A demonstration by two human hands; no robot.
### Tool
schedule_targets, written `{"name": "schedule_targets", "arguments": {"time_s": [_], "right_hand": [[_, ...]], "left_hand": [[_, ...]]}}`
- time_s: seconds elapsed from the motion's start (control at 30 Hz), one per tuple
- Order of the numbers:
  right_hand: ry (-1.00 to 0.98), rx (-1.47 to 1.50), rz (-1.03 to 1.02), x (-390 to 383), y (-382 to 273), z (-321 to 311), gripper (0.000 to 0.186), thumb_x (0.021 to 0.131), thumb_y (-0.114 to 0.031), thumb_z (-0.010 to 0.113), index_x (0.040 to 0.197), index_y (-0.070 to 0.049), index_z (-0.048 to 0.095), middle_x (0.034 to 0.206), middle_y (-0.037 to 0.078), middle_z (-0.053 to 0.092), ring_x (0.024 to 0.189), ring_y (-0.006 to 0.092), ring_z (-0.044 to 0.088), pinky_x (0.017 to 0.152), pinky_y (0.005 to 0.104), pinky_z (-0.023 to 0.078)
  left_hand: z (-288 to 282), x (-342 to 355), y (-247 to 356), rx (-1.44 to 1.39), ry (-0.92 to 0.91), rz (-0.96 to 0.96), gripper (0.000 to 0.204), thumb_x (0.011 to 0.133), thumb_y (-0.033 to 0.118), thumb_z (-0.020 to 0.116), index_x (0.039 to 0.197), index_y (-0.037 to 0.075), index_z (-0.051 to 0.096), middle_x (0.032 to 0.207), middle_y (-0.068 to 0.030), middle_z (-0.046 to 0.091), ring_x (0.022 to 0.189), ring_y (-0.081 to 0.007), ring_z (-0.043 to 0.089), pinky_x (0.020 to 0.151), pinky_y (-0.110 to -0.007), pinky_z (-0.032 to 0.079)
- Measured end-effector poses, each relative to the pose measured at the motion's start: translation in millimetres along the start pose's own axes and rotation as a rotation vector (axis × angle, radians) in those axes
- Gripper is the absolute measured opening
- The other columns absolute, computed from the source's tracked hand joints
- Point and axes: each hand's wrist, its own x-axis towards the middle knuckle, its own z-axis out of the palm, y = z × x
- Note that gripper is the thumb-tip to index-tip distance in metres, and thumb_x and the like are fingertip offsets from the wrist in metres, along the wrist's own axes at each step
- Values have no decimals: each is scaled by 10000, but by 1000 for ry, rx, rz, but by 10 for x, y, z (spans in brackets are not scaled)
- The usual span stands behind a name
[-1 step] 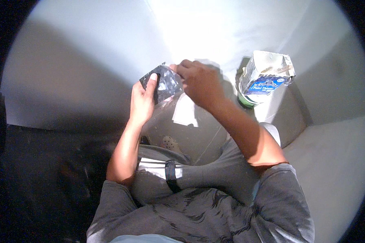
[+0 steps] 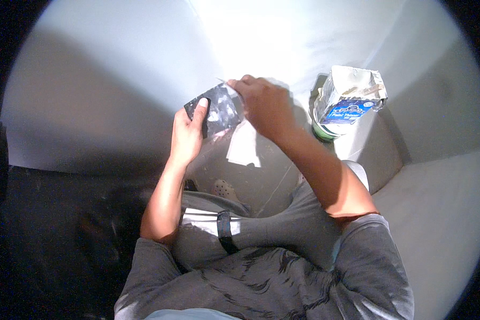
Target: The person applies joint compound to a wall corner using a putty knife and a hawk. They repeatedly scoop compound from the hawk and spread it along the corner, smoothing the surface.
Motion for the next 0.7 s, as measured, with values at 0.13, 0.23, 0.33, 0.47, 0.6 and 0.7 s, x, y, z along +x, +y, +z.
{"name": "schedule_targets", "arguments": {"time_s": [0.13,0.23,0.33,0.47,0.6,0.7], "right_hand": [[136,113,39,41,3,-74,356,915,-86,629,1261,-144,689,1069,69,708,1008,263,702,811,400,586],[255,274,-126,-52,-197,-103,401,913,-86,637,1304,-162,679,1122,70,715,997,262,705,801,396,589],[330,233,-458,-124,-368,58,496,871,-121,693,1361,-190,655,1232,69,710,982,230,704,797,360,600],[302,172,-412,-109,-471,122,537,847,-182,729,1376,-152,639,1207,72,721,961,224,707,819,346,606],[174,361,108,73,73,12,380,967,-259,658,1279,-43,660,1027,147,726,822,260,713,720,356,582],[159,867,572,136,224,-69,437,981,-386,661,1117,29,649,850,108,678,625,206,674,636,334,546]], "left_hand": [[54,-16,169,-580,74,-277,313,1053,346,609,935,59,654,686,-5,635,510,-65,556,444,-236,446],[-51,42,-277,-1157,13,-493,389,1026,446,625,993,65,555,587,32,471,414,-54,443,377,-212,376],[100,-9,-407,-1300,-100,-577,311,1050,402,588,991,102,531,594,62,450,396,-28,396,356,-199,345],[157,-85,-436,-1518,-420,-593,120,1075,189,499,1015,86,515,547,39,453,380,-48,405,352,-224,298],[151,-74,-312,-1680,-770,-502,90,1086,159,458,1017,102,450,533,16,461,350,-76,382,367,-242,281],[134,-83,-334,-1668,-753,-504,105,1094,157,447,1006,100,447,528,6,465,345,-66,384,364,-242,287]]}}
